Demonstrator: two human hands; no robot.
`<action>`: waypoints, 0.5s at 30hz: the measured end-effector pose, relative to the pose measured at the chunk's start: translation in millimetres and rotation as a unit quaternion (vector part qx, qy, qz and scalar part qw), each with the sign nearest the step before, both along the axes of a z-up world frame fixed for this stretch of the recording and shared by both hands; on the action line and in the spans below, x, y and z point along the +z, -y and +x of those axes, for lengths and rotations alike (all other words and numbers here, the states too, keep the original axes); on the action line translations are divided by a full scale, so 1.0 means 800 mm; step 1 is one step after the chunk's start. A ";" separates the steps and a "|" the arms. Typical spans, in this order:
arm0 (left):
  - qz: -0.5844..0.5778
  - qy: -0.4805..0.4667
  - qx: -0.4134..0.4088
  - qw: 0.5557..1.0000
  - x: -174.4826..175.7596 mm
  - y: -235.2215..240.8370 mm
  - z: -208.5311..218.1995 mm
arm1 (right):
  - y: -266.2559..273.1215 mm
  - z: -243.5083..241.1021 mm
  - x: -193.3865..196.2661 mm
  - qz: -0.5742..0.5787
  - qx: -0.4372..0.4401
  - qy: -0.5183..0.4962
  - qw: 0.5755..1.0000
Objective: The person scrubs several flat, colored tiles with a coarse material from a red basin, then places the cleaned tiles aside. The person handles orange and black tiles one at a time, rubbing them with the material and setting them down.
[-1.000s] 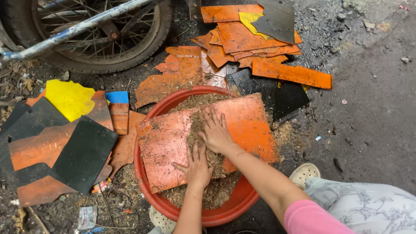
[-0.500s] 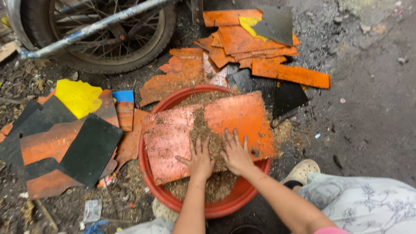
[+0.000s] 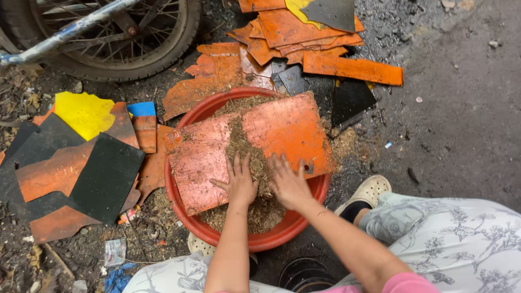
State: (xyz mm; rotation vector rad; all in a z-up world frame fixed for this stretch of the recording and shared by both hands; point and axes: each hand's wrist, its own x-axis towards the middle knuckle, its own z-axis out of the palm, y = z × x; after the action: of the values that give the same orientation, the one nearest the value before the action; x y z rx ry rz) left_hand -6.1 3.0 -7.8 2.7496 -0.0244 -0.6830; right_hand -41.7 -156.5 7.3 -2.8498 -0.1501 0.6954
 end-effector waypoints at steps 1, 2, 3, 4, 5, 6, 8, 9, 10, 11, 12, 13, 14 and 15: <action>-0.001 0.005 -0.002 1.000 -0.001 -0.001 0.002 | 0.019 0.004 0.000 -0.020 -0.022 -0.022 0.999; -0.005 0.009 0.002 1.000 -0.003 0.002 0.002 | 0.048 0.008 -0.001 -0.043 -0.039 -0.044 0.997; -0.010 0.013 0.006 1.000 -0.003 0.003 0.000 | 0.076 0.006 -0.004 -0.089 -0.067 -0.051 0.993; -0.008 0.008 0.007 1.000 -0.001 0.003 -0.001 | 0.101 0.005 -0.007 -0.132 -0.090 -0.055 0.986; -0.006 0.003 0.009 1.000 0.001 0.003 -0.003 | 0.120 0.000 -0.013 -0.089 -0.113 0.014 0.989; -0.003 0.000 0.008 1.000 0.004 0.003 -0.004 | 0.128 -0.010 -0.021 -0.043 -0.138 0.085 0.986; 0.003 -0.003 0.006 1.000 0.010 0.007 -0.001 | 0.128 -0.020 -0.038 0.003 -0.166 0.162 0.973; 0.005 -0.004 0.005 1.000 0.013 0.009 0.003 | 0.116 -0.021 -0.046 0.002 -0.170 0.170 0.971; 0.006 -0.002 0.003 1.000 0.014 0.011 0.006 | 0.101 -0.017 -0.053 0.003 -0.172 0.179 0.969; 0.007 -0.001 0.001 1.000 0.014 0.012 0.010 | 0.084 -0.005 -0.059 0.002 -0.174 0.151 0.973; 0.011 -0.009 -0.002 1.000 0.013 0.009 0.005 | 0.063 0.000 -0.063 0.001 -0.178 0.114 0.977; 0.006 0.000 0.000 1.000 0.012 0.005 -0.001 | 0.042 0.009 -0.065 0.000 -0.182 0.077 0.980; 0.001 0.008 -0.003 1.000 0.010 0.003 -0.003 | 0.022 0.017 -0.066 0.000 -0.120 0.063 0.991; -0.005 0.017 -0.006 1.000 0.009 0.000 -0.007 | 0.007 0.025 -0.065 0.001 -0.058 0.050 0.997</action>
State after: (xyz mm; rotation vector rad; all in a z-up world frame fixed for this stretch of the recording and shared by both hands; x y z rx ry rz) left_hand -11.4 2.9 -0.6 2.7527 -0.0504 -0.6385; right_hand -22.0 -162.4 -44.8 -2.8656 -0.0004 0.5290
